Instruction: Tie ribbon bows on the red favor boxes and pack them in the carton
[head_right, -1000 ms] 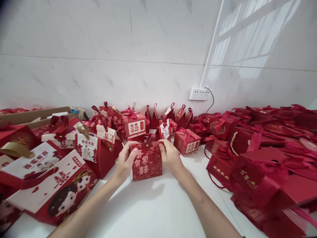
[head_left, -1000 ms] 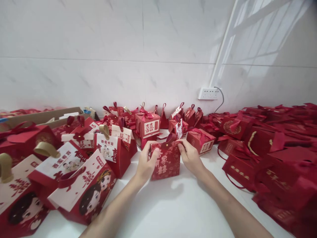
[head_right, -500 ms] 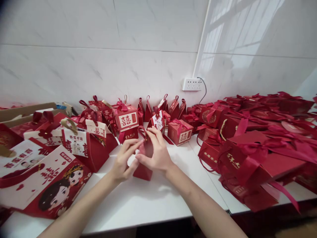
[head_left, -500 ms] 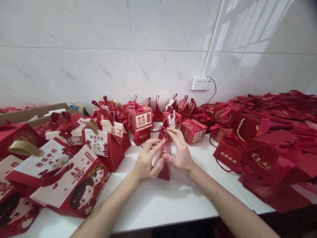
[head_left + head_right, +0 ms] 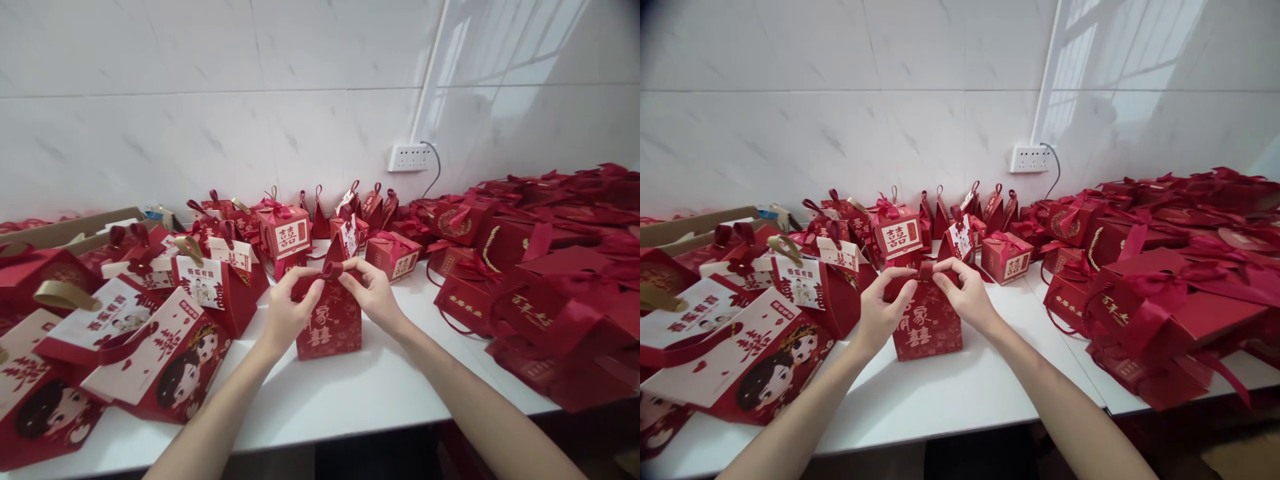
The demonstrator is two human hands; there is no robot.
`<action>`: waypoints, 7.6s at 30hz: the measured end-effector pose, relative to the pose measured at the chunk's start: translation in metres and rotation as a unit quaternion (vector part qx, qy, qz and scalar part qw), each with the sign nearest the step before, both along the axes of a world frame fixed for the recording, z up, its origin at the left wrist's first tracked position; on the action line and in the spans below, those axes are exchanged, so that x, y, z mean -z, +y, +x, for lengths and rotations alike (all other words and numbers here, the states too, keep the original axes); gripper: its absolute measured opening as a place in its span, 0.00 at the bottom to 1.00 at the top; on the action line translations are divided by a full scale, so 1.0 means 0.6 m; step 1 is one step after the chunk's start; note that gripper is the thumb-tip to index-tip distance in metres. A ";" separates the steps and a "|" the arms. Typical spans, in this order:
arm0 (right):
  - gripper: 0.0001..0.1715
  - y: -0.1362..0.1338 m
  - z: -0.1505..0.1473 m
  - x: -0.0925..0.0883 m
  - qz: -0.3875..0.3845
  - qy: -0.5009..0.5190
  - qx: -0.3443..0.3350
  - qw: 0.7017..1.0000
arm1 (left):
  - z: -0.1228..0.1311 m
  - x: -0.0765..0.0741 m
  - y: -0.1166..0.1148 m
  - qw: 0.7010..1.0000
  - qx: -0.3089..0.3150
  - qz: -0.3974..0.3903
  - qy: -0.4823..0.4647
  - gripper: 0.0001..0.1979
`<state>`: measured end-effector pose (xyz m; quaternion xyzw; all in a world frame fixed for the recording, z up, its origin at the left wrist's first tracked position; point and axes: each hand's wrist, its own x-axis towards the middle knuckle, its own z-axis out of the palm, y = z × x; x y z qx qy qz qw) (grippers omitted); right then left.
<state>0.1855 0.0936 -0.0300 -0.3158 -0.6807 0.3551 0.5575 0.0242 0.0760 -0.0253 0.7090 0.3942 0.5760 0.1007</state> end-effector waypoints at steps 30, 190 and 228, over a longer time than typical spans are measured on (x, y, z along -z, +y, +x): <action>0.05 -0.017 -0.008 -0.013 0.098 -0.098 0.050 0.989 | 0.002 -0.002 -0.011 0.999 0.024 0.034 -0.014 0.04; 0.41 -0.121 0.061 -0.048 0.261 -0.377 0.356 0.814 | 0.005 0.067 0.039 0.957 0.128 -0.170 -0.199 0.15; 0.24 0.021 0.051 -0.024 -0.214 -0.230 -0.072 0.947 | -0.050 0.004 0.049 0.914 0.128 -0.379 -0.071 0.21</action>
